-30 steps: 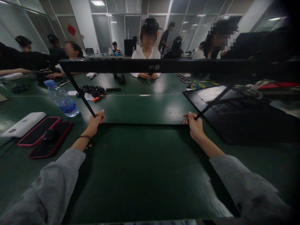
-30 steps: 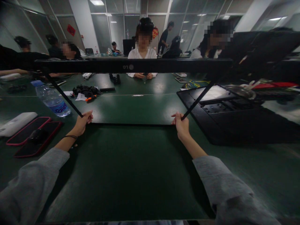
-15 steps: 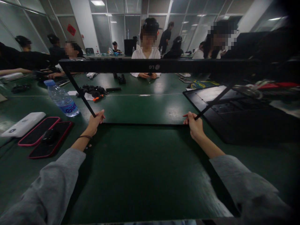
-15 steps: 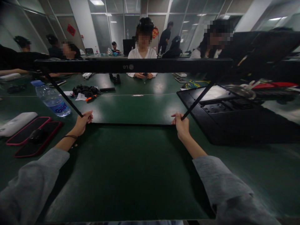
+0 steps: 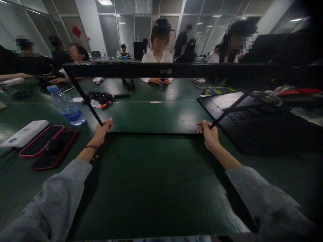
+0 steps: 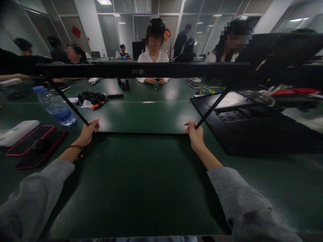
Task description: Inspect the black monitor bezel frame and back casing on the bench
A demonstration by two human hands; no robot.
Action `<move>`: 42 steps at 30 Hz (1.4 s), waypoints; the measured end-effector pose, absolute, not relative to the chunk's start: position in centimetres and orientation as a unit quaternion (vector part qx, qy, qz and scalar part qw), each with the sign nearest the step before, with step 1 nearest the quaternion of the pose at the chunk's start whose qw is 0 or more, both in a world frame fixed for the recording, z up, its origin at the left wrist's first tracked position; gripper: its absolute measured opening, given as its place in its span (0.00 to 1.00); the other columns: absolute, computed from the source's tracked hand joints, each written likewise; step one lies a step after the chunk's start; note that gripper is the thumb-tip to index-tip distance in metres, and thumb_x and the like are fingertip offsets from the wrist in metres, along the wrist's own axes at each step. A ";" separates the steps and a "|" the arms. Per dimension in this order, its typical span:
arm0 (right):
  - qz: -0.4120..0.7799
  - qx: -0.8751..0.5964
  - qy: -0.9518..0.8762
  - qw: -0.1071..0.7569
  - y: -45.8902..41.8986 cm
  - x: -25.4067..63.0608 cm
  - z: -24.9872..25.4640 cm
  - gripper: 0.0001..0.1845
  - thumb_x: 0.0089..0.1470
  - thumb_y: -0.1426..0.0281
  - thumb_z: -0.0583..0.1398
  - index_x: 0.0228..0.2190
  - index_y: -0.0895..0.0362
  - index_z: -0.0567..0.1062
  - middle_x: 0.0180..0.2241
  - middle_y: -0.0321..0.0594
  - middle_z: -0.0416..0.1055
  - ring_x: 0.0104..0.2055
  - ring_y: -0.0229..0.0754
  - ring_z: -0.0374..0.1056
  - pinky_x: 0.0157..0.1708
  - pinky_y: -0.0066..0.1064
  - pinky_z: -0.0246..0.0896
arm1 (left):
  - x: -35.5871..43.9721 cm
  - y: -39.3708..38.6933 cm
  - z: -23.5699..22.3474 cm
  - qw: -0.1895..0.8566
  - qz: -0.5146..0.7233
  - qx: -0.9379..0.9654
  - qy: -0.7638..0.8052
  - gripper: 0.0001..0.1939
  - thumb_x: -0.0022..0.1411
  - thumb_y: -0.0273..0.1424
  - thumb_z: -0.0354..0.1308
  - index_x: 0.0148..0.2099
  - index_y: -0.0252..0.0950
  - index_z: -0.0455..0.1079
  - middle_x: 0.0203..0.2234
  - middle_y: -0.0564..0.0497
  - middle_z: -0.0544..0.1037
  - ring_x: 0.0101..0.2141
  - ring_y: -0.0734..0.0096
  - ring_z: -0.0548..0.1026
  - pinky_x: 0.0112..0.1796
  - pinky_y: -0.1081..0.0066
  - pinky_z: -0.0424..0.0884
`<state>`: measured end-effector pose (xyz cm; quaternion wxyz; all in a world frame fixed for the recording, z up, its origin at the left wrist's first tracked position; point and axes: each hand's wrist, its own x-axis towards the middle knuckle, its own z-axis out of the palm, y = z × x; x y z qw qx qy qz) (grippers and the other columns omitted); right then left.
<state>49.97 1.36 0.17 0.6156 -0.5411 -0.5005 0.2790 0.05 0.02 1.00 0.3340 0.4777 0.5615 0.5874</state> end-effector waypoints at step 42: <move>0.283 -0.545 -0.498 0.612 1.3 50.0 0.3 0.26 0.54 0.40 0.60 0.27 0.51 0.72 0.16 0.33 0.56 0.20 0.40 0.60 0.25 0.37 0.61 | 0.6 -0.4 1.7 0.341 0.592 0.472 0.557 0.18 0.59 0.38 0.61 0.21 0.34 0.67 0.12 0.57 0.59 0.16 0.81 0.58 0.20 0.76 0.55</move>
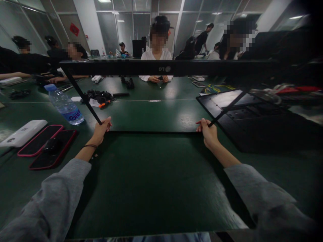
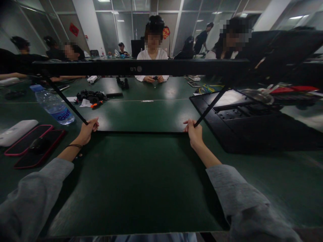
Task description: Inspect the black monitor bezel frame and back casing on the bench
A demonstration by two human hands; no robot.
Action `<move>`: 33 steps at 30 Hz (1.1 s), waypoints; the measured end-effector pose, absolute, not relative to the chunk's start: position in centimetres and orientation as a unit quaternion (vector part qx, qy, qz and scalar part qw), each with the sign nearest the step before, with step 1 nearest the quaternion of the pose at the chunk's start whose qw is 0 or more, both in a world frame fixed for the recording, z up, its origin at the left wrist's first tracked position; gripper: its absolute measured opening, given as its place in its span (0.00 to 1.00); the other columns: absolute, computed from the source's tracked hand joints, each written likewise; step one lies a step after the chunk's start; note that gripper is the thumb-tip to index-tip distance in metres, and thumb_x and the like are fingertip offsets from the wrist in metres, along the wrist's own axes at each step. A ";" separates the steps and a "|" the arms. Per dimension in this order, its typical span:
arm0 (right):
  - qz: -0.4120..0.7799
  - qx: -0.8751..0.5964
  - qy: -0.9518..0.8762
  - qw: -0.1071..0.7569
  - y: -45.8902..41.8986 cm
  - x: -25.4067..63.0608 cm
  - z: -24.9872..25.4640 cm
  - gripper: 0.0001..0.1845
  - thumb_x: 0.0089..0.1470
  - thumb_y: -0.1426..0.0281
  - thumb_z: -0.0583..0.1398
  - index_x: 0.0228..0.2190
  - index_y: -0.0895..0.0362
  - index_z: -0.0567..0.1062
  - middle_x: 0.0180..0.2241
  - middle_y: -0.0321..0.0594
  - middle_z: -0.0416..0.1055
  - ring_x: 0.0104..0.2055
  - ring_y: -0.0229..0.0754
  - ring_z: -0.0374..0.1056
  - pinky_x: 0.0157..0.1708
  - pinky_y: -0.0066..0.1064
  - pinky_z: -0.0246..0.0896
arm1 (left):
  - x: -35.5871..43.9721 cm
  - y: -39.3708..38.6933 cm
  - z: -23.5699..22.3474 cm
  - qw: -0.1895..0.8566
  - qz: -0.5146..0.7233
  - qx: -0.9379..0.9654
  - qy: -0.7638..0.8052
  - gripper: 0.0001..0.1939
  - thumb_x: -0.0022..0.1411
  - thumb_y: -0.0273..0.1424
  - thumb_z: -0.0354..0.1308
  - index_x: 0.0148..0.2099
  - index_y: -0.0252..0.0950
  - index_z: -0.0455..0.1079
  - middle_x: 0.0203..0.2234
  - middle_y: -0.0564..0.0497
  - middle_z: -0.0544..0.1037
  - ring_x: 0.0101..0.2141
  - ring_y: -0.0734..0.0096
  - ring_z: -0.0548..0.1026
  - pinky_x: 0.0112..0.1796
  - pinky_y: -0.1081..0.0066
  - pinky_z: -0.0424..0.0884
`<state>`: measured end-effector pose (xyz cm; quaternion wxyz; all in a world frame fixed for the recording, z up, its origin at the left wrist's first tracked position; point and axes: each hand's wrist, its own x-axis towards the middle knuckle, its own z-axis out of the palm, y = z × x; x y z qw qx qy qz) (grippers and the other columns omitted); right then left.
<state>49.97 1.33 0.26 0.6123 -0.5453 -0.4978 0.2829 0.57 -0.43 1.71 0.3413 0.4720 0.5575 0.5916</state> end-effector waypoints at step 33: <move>0.283 -0.547 -0.500 0.609 1.4 50.2 0.1 0.26 0.56 0.42 0.59 0.26 0.52 0.71 0.16 0.32 0.56 0.21 0.38 0.61 0.25 0.33 0.62 | 0.8 -0.4 1.9 0.340 0.593 0.469 0.559 0.18 0.59 0.38 0.61 0.21 0.34 0.67 0.12 0.58 0.58 0.15 0.81 0.58 0.20 0.76 0.55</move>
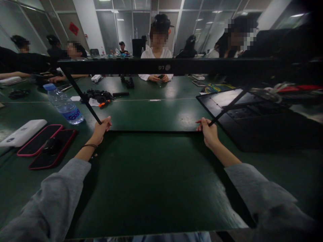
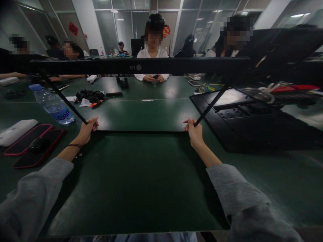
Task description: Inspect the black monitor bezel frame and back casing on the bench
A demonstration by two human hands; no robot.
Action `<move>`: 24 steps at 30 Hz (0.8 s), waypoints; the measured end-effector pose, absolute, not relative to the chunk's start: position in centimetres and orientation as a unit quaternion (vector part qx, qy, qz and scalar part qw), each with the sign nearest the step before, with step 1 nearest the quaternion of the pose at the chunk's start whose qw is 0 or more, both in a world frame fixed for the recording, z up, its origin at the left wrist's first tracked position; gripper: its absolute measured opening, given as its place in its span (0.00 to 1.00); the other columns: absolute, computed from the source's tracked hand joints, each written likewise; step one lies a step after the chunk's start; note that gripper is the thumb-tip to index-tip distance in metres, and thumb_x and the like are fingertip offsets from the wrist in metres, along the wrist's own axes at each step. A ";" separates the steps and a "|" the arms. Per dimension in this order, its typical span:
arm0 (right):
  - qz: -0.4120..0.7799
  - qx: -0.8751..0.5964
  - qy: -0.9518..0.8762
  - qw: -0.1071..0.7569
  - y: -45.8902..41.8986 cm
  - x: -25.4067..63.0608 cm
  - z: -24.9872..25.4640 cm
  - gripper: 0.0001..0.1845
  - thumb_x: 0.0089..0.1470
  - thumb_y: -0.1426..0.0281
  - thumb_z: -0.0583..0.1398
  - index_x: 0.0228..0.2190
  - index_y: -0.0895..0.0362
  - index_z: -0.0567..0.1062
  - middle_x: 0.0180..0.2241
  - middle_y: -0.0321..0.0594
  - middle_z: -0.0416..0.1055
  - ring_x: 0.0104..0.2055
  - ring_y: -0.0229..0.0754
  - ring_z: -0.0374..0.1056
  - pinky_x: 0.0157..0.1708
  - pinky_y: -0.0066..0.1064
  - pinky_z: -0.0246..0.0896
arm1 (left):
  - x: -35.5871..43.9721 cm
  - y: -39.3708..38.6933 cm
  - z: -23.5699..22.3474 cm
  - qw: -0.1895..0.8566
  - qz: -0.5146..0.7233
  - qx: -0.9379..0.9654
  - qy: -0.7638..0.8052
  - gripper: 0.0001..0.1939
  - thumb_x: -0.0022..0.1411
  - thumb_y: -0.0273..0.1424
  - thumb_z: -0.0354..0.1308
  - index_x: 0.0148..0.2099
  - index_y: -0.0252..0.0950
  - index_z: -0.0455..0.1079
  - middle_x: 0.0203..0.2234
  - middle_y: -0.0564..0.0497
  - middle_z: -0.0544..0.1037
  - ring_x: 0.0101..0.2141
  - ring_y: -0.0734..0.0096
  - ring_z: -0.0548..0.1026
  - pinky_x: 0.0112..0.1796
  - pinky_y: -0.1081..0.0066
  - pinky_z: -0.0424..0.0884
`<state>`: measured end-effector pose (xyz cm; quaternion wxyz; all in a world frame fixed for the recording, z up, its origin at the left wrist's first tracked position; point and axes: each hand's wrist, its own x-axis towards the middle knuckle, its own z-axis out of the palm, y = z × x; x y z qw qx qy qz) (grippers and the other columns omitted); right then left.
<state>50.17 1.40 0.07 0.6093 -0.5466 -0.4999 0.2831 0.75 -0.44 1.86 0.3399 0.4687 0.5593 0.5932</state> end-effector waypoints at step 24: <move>0.275 -0.556 -0.500 0.604 1.3 49.8 0.5 0.27 0.54 0.40 0.59 0.24 0.51 0.68 0.16 0.33 0.56 0.20 0.40 0.60 0.24 0.36 0.60 | 0.5 -0.3 1.6 0.342 0.593 0.472 0.556 0.19 0.59 0.40 0.62 0.21 0.35 0.67 0.12 0.58 0.57 0.15 0.81 0.57 0.20 0.76 0.55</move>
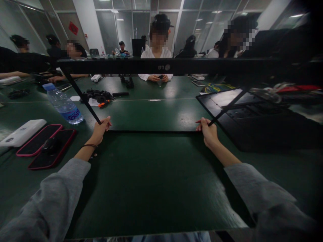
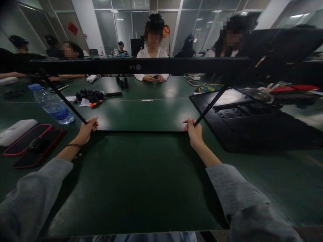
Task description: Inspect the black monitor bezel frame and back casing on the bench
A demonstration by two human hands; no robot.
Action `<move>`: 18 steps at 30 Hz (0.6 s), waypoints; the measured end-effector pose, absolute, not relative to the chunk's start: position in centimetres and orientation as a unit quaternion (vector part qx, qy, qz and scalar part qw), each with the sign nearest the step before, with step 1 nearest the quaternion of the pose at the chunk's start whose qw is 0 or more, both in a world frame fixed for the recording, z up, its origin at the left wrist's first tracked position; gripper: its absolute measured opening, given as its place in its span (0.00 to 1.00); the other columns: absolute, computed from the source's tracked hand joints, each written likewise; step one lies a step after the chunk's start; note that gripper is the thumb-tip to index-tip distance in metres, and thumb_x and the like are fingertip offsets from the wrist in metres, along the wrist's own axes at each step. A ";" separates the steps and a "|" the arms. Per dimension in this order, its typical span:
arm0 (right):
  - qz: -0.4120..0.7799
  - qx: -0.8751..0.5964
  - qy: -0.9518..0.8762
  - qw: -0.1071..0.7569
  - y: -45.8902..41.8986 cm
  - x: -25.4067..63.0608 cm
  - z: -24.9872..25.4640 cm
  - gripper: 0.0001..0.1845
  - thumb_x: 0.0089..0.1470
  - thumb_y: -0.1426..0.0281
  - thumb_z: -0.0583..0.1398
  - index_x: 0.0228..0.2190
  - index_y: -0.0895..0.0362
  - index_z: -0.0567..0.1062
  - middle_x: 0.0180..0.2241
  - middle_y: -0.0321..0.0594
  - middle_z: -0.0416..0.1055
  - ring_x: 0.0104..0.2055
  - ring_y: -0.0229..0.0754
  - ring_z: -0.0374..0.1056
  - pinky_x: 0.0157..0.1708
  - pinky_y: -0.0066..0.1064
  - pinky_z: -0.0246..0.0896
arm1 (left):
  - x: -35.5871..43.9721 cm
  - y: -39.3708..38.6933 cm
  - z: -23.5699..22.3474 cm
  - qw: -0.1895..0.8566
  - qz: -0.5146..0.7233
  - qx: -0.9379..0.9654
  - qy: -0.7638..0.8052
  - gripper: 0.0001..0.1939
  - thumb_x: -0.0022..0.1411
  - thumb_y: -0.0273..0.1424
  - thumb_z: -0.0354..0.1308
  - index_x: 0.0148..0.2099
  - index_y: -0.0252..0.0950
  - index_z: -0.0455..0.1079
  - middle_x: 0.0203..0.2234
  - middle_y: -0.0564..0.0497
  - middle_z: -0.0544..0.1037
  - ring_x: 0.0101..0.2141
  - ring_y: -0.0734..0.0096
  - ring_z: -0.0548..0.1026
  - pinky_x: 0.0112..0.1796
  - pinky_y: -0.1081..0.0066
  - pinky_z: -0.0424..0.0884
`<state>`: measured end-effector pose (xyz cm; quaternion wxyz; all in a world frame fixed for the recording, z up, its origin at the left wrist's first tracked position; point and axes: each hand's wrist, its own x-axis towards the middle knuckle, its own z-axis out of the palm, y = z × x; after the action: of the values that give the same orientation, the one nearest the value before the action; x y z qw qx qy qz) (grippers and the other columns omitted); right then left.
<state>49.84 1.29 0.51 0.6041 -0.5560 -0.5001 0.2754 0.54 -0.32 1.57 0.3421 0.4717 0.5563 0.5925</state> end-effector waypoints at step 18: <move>0.285 -0.553 -0.503 0.600 1.3 50.0 0.4 0.27 0.53 0.40 0.59 0.24 0.50 0.67 0.17 0.33 0.56 0.21 0.41 0.60 0.26 0.37 0.59 | 1.0 -0.7 2.2 0.341 0.591 0.465 0.564 0.18 0.59 0.38 0.61 0.21 0.35 0.67 0.12 0.57 0.57 0.15 0.81 0.58 0.20 0.76 0.55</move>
<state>50.04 1.29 0.39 0.5999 -0.5528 -0.5035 0.2847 1.02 -0.66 2.19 0.3412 0.4650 0.5638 0.5912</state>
